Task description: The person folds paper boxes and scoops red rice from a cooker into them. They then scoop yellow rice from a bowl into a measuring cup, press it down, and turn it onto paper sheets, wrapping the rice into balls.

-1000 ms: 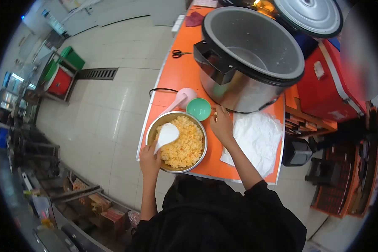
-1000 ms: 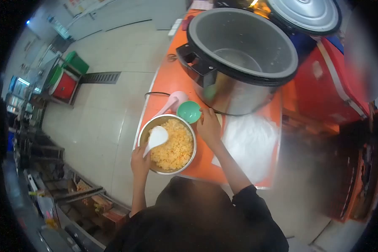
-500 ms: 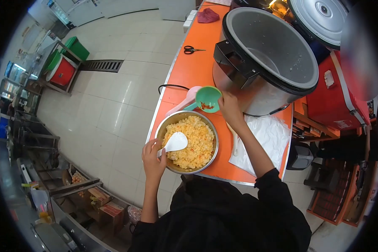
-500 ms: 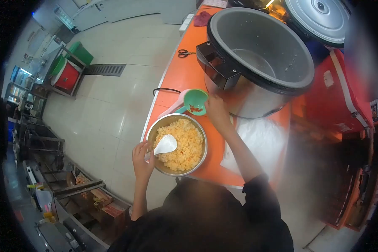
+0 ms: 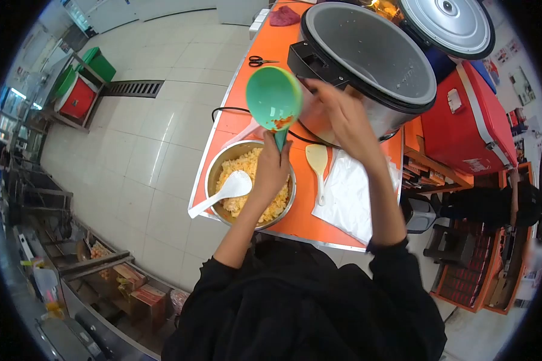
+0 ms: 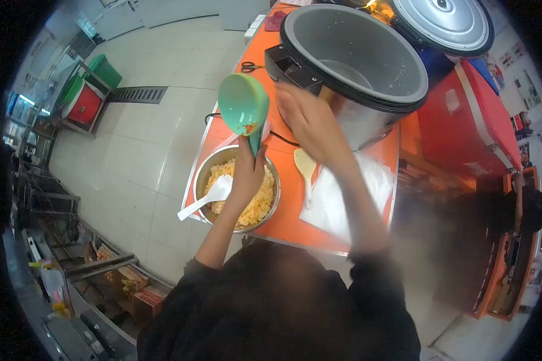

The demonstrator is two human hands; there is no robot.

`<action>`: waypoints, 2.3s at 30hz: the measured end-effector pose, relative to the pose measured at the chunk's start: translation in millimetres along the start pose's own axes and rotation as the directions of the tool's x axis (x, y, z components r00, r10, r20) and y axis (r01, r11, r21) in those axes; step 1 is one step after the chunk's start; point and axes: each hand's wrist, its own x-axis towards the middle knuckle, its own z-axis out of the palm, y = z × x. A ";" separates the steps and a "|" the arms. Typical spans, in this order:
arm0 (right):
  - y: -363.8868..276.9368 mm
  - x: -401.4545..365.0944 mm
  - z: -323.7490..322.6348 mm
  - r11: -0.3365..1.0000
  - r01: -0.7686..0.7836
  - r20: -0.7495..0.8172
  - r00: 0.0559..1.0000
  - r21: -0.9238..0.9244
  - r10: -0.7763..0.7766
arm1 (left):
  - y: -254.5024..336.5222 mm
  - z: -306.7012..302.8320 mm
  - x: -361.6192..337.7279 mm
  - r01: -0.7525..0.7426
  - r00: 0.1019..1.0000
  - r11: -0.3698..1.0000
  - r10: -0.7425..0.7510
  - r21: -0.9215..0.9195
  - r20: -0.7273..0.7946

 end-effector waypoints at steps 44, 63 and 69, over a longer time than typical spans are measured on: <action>73.8 -93.0 133.2 0.783 0.376 0.837 0.447 -0.496 0.316 | -105.8 -16.0 -133.3 0.402 0.354 0.878 -0.411 -0.261 -0.840; 123.1 -17.6 86.2 0.590 -0.528 0.786 -0.313 -0.611 0.533 | -66.8 -20.2 -176.1 0.375 0.530 0.919 -0.321 -0.123 -0.785; 106.4 -153.4 90.3 -0.281 -0.956 0.899 -0.191 -0.080 0.393 | -21.8 3.2 -202.7 0.607 0.710 0.428 -0.670 -0.669 0.216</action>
